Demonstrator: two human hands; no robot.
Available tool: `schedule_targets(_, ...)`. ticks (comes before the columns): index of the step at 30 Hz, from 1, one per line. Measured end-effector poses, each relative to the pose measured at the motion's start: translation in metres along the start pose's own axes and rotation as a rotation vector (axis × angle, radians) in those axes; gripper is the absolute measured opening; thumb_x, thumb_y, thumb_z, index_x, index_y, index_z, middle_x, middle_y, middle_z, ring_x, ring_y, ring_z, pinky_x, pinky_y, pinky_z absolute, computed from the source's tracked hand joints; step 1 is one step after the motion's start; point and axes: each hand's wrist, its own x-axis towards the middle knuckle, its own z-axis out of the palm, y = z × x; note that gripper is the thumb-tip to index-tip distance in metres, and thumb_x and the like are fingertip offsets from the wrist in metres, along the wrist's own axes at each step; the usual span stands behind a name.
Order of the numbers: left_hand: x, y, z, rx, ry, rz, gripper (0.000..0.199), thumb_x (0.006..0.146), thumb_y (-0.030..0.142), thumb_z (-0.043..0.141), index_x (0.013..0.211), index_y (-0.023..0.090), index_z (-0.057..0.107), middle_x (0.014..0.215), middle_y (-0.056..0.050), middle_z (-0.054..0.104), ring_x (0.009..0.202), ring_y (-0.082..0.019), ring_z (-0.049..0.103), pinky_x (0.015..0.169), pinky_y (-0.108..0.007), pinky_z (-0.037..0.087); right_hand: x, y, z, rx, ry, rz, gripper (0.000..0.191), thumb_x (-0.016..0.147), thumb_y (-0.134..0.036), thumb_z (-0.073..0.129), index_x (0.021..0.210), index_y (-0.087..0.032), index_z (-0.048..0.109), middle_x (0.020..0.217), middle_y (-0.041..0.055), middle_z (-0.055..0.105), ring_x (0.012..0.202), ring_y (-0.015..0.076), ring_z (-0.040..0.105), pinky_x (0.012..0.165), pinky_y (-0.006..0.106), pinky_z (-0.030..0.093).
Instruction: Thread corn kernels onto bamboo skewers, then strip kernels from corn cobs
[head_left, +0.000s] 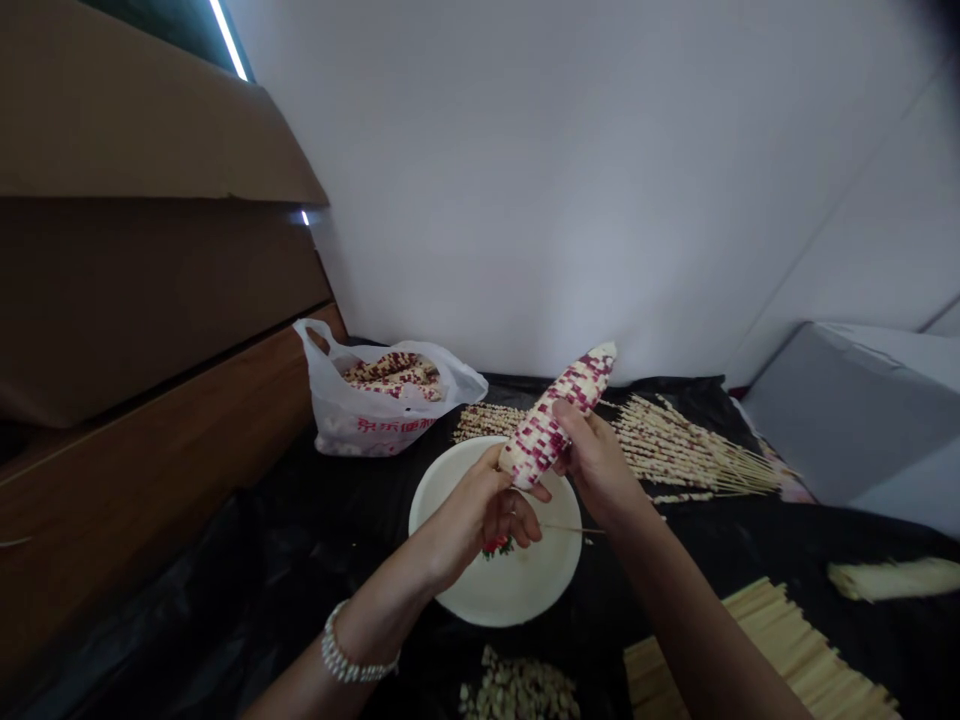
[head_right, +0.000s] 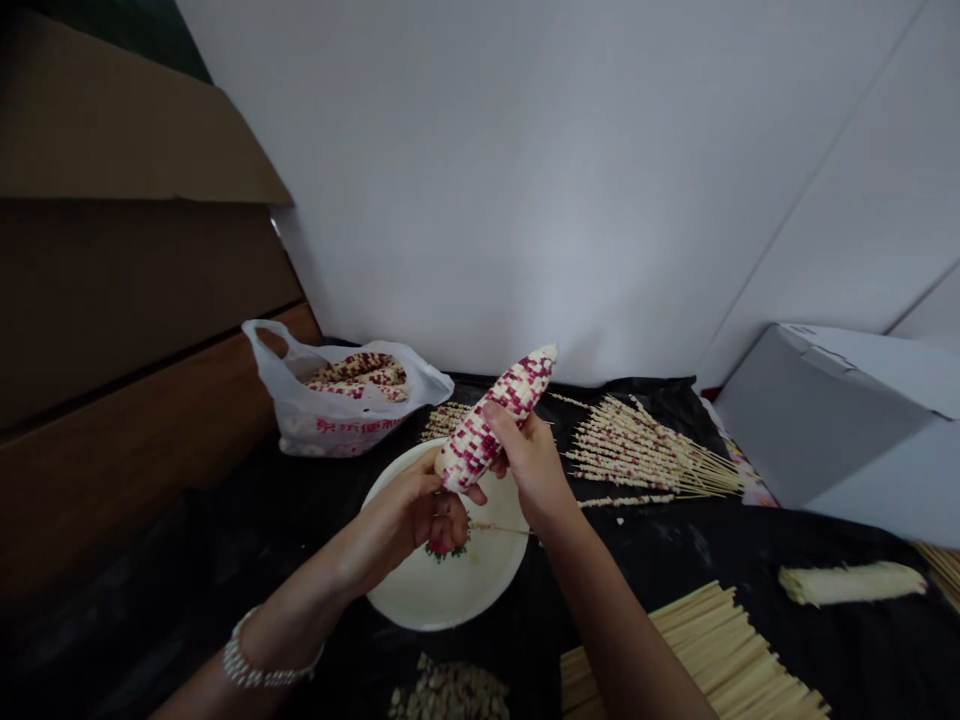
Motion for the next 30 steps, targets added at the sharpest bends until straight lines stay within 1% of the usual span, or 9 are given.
schedule_targets(5, 0.005, -0.014, -0.003, 0.044, 0.083, 0.057, 0.023, 0.086, 0.038, 0.044, 0.098, 0.019, 0.047, 0.076, -0.001, 0.059, 0.048, -0.008, 0.052, 0.043, -0.021, 0.032, -0.003, -0.001, 0.005, -0.084, 0.028, -0.024, 0.039, 0.072, -0.055, 0.072, 0.070, -0.020, 0.053, 0.051, -0.0063, 0.046, 0.043, 0.0080, 0.037, 0.039, 0.024, 0.025)
schedule_targets(9, 0.005, -0.015, 0.000, 0.032, 0.089, 0.059, 0.023, 0.081, 0.033, 0.045, 0.099, 0.020, 0.045, 0.077, 0.001, 0.055, 0.044, -0.006, 0.045, 0.042, -0.021, 0.027, -0.004, 0.002, 0.007, -0.109, 0.040, -0.035, 0.036, 0.071, -0.051, 0.074, 0.074, -0.021, 0.055, 0.052, -0.0063, 0.049, 0.044, 0.0081, 0.039, 0.040, 0.024, 0.027)
schedule_targets(11, 0.006, -0.015, 0.002, 0.052, 0.123, 0.069, 0.020, 0.073, 0.023, 0.047, 0.092, 0.019, 0.046, 0.069, 0.004, 0.051, 0.040, -0.004, 0.038, 0.041, -0.021, 0.023, -0.003, 0.005, 0.006, -0.105, 0.034, -0.022, 0.036, 0.072, -0.053, 0.072, 0.073, -0.021, 0.055, 0.052, -0.0055, 0.050, 0.043, 0.0088, 0.041, 0.040, 0.024, 0.029)
schedule_targets(13, 0.006, -0.015, 0.003, 0.053, 0.147, 0.071, 0.026, 0.062, 0.012, 0.045, 0.087, 0.019, 0.046, 0.063, 0.006, 0.046, 0.038, -0.004, 0.031, 0.040, -0.021, 0.021, -0.001, 0.008, 0.004, -0.095, 0.024, 0.003, 0.039, 0.075, -0.057, 0.067, 0.068, -0.021, 0.053, 0.049, -0.0044, 0.049, 0.041, 0.0096, 0.041, 0.039, 0.025, 0.029)
schedule_targets(16, 0.005, -0.014, 0.000, -0.039, 0.090, 0.012, 0.040, 0.052, 0.006, 0.043, 0.089, 0.018, 0.048, 0.068, 0.004, 0.050, 0.042, -0.004, 0.034, 0.042, -0.021, 0.023, 0.002, 0.010, 0.002, -0.084, 0.023, 0.027, 0.042, 0.076, -0.060, 0.065, 0.065, -0.021, 0.051, 0.048, -0.0042, 0.048, 0.039, 0.0094, 0.040, 0.037, 0.025, 0.028)
schedule_targets(19, 0.002, -0.009, -0.004, -0.157, 0.026, -0.051, 0.033, 0.059, 0.007, 0.048, 0.090, 0.016, 0.052, 0.078, -0.001, 0.056, 0.050, -0.005, 0.043, 0.047, -0.021, 0.031, 0.003, 0.008, 0.001, -0.083, 0.027, 0.028, 0.042, 0.073, -0.059, 0.068, 0.065, -0.021, 0.052, 0.048, -0.0043, 0.048, 0.039, 0.0092, 0.039, 0.037, 0.025, 0.028)
schedule_targets(21, -0.001, -0.003, -0.005, -0.217, 0.015, -0.089, 0.019, 0.072, 0.016, 0.053, 0.091, 0.014, 0.054, 0.082, -0.004, 0.057, 0.054, -0.007, 0.047, 0.051, -0.022, 0.035, 0.003, 0.007, 0.001, -0.079, 0.026, 0.026, 0.042, 0.074, -0.059, 0.067, 0.064, -0.021, 0.051, 0.048, -0.0042, 0.048, 0.040, 0.0094, 0.040, 0.038, 0.025, 0.028)
schedule_targets(24, -0.003, 0.004, -0.002, -0.242, 0.013, -0.105, 0.021, 0.084, 0.030, 0.050, 0.093, 0.013, 0.055, 0.085, -0.006, 0.059, 0.055, -0.008, 0.046, 0.051, -0.023, 0.036, 0.002, 0.007, -0.001, -0.073, 0.026, 0.022, 0.042, 0.075, -0.059, 0.066, 0.064, -0.021, 0.051, 0.048, -0.0043, 0.047, 0.041, 0.0096, 0.041, 0.038, 0.025, 0.029)
schedule_targets(30, 0.000, -0.003, 0.001, -0.095, 0.054, -0.061, 0.018, 0.084, 0.028, 0.046, 0.097, 0.017, 0.051, 0.080, -0.002, 0.059, 0.047, -0.006, 0.045, 0.046, -0.022, 0.029, 0.003, 0.007, -0.002, -0.111, 0.040, 0.015, 0.043, 0.074, -0.061, 0.067, 0.065, -0.021, 0.052, 0.047, -0.0040, 0.049, 0.041, 0.0103, 0.041, 0.038, 0.025, 0.030)
